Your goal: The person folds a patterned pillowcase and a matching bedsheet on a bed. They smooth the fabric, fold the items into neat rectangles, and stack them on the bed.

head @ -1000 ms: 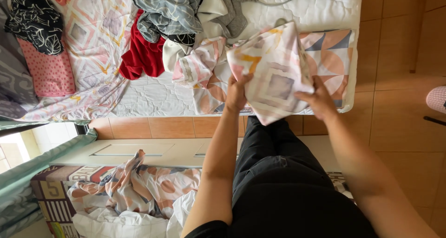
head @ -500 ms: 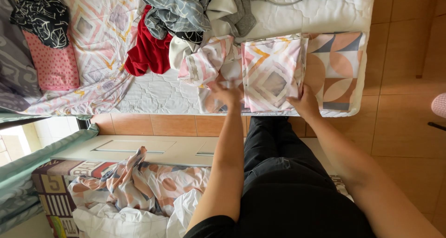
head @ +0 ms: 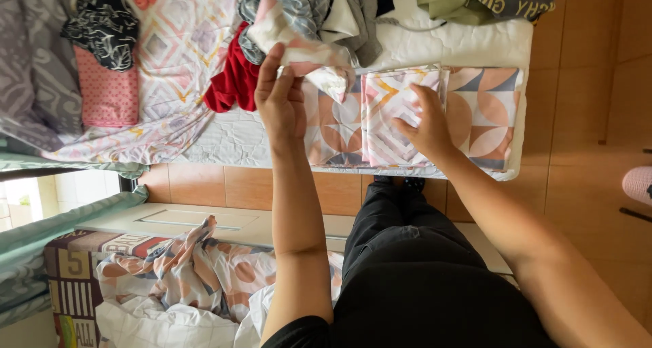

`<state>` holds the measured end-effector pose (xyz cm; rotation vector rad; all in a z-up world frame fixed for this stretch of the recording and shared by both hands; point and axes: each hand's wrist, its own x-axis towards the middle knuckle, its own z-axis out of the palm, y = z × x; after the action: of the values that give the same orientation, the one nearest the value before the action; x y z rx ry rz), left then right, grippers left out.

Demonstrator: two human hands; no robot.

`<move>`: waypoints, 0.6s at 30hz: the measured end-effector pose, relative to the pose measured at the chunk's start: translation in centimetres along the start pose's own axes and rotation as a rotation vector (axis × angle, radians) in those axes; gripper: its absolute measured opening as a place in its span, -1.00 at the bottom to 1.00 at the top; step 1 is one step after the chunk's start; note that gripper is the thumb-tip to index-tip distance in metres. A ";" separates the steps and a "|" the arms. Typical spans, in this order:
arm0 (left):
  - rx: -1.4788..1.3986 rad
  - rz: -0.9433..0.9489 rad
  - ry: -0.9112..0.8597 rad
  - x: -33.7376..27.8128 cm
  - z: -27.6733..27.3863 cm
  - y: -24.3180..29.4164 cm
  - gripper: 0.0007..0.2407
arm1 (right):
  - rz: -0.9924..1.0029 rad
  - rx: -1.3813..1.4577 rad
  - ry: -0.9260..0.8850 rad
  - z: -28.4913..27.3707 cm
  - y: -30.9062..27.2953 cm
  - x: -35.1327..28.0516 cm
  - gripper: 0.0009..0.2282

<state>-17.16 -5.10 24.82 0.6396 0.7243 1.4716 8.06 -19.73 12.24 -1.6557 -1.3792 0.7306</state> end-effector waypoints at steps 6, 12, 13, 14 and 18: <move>0.097 -0.069 -0.302 -6.7 7.6 3.3 -0.62 | -0.396 0.303 0.039 -0.6 -10.9 5.1 -0.13; 0.162 -0.125 -0.236 -6.9 5.4 1.1 -0.60 | -0.079 0.168 -0.142 -5.1 -10.2 7.3 -0.74; 0.377 -0.075 -0.249 -6.6 4.9 0.4 -0.55 | -0.073 0.078 -0.171 -6.0 -10.1 7.6 -0.75; 0.596 -0.028 -0.255 -6.7 4.1 -0.3 -0.49 | -0.060 -0.008 -0.203 -6.7 -9.9 7.6 -0.77; 0.441 -0.184 -0.279 -8.6 4.9 -2.3 -0.46 | -0.110 -0.045 -0.184 -7.3 -5.8 8.7 -0.74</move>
<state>-11.66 -13.43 26.57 1.0619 0.8691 1.0305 13.43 -12.76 21.46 -1.5638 -1.6131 0.8086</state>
